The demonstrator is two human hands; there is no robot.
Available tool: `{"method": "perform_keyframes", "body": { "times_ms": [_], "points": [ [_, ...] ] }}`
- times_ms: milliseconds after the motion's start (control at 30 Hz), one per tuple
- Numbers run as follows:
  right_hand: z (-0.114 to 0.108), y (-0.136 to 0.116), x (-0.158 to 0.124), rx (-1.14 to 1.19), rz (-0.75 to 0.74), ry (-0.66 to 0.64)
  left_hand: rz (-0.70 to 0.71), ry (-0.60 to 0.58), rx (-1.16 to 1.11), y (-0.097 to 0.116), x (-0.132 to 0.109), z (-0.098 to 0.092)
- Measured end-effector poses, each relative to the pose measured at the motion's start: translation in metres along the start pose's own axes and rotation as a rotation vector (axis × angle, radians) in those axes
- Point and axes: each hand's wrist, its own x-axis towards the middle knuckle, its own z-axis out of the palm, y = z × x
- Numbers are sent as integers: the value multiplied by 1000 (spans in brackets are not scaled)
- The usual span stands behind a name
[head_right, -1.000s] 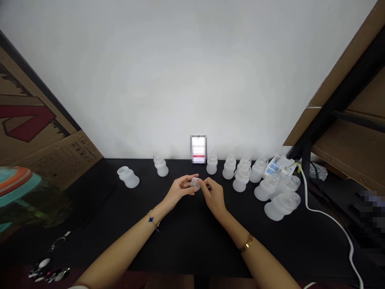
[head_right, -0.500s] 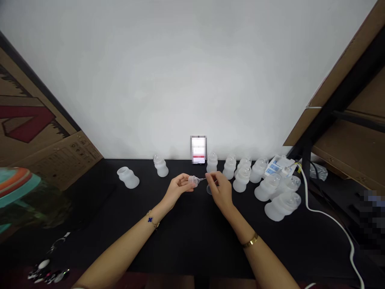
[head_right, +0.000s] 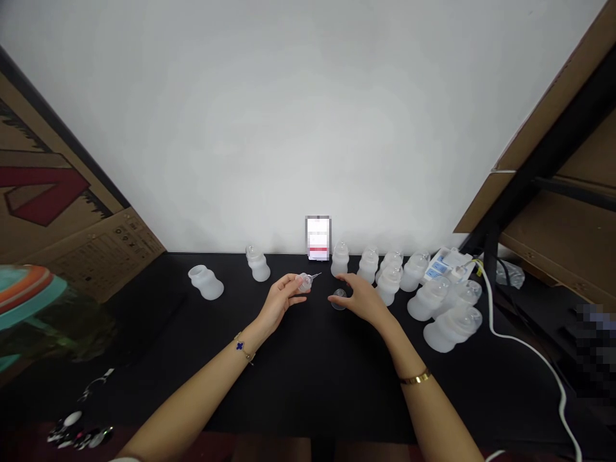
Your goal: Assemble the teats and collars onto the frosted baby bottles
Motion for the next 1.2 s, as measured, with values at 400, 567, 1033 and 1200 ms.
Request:
{"method": "perform_keyframes", "body": {
  "times_ms": [400,567,1033,1200],
  "points": [
    [11,12,0,-44,-16,-76,-4,18,-82,-7,5,-4],
    [13,8,0,-91,-7,-82,11,14,-23,-10,5,-6],
    [27,-22,-7,-44,-228,144,-43,-183,54,-4,0,-1],
    [36,-29,-11,-44,-268,149,-43,-237,117,-1,-3,0]
  ]
}}
